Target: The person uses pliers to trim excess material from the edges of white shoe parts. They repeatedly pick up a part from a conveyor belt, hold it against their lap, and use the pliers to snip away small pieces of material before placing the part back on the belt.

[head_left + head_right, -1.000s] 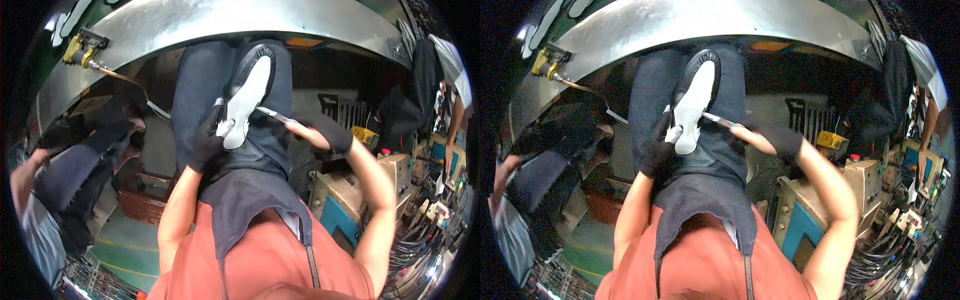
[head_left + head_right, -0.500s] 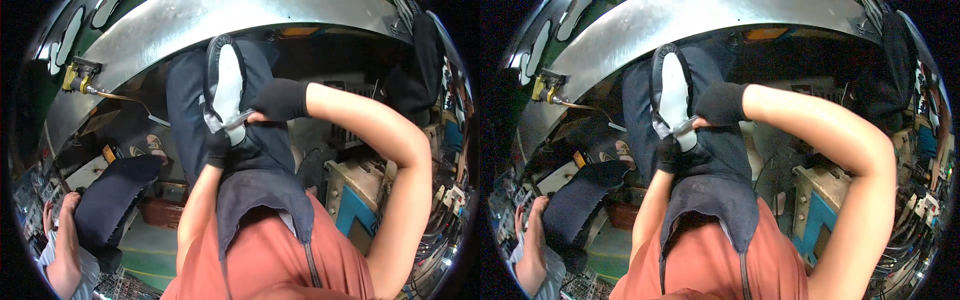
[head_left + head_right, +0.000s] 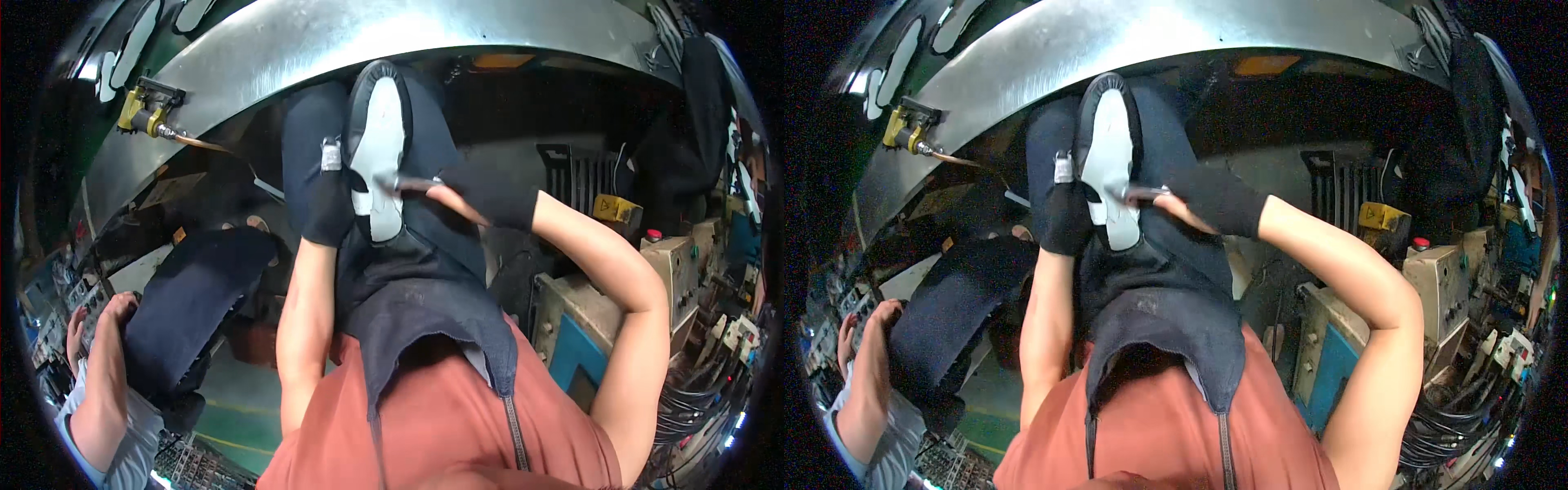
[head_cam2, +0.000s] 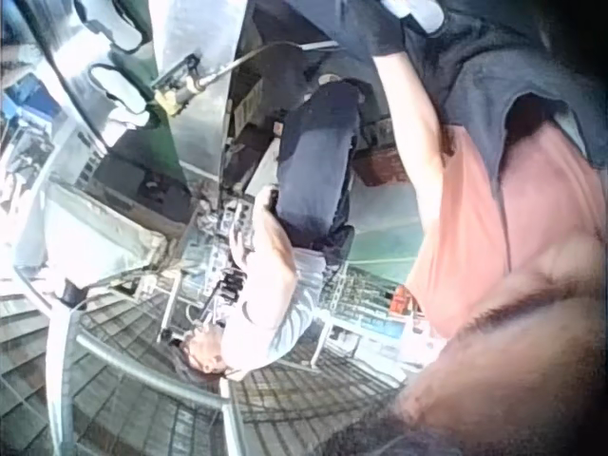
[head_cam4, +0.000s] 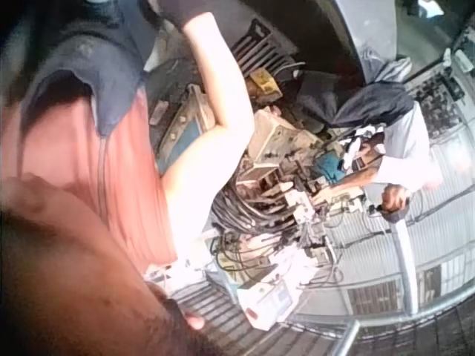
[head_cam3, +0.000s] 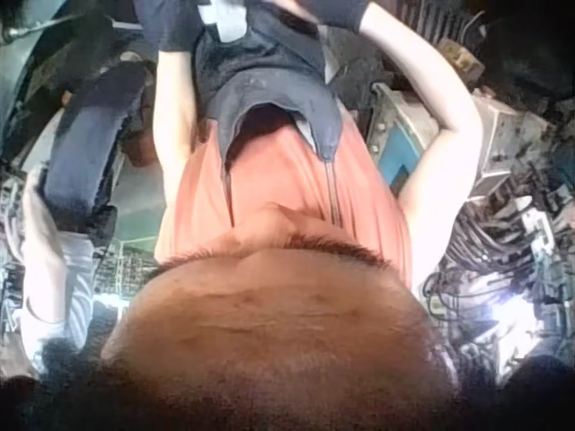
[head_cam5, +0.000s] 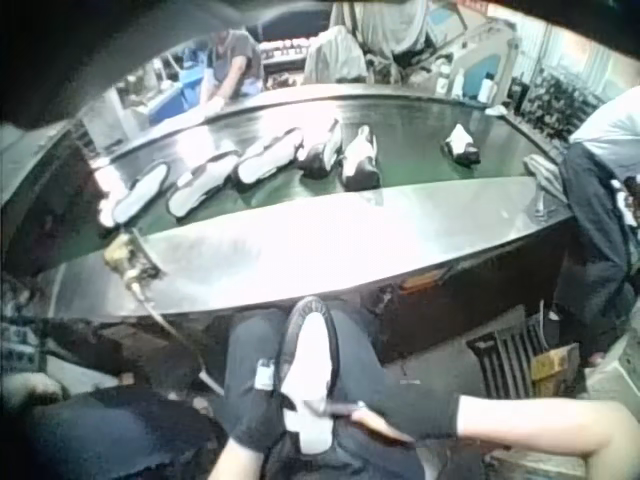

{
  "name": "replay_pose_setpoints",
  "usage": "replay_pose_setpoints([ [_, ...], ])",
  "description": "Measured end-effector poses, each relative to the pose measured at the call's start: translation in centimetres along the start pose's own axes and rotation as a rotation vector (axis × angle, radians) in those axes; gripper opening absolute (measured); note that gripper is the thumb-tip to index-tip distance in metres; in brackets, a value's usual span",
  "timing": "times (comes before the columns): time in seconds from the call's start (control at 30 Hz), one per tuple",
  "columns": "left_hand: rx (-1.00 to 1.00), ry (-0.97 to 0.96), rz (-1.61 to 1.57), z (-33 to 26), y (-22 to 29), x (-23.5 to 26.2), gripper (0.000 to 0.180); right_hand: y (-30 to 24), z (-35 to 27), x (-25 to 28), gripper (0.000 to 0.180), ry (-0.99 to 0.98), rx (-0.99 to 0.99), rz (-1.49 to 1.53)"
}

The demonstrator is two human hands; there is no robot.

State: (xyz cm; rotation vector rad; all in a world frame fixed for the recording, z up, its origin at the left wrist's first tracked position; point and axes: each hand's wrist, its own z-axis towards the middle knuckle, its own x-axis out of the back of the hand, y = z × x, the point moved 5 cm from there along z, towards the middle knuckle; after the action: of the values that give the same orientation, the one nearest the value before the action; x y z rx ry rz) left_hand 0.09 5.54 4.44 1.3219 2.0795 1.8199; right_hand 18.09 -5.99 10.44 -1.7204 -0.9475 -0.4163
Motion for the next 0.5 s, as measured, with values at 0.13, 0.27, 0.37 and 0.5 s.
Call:
replay_pose_setpoints([
  [0.13,0.291,-0.065,-0.985,-0.4,2.8,-2.6,0.048,-2.1,0.2,2.6,0.046,-0.036,-0.058,0.083],
  [0.27,0.358,-0.040,-1.095,-0.9,2.1,-4.8,0.049,-1.3,-0.1,1.1,0.046,0.201,-0.103,-0.147],
  [0.37,-0.019,0.068,-0.583,0.6,0.5,-5.4,0.040,2.4,0.2,-1.1,0.045,0.394,0.123,-0.174],
  [0.5,-0.085,0.081,-0.274,1.0,1.1,-3.9,0.046,2.0,-0.7,3.1,0.043,0.019,-0.063,-0.119],
])
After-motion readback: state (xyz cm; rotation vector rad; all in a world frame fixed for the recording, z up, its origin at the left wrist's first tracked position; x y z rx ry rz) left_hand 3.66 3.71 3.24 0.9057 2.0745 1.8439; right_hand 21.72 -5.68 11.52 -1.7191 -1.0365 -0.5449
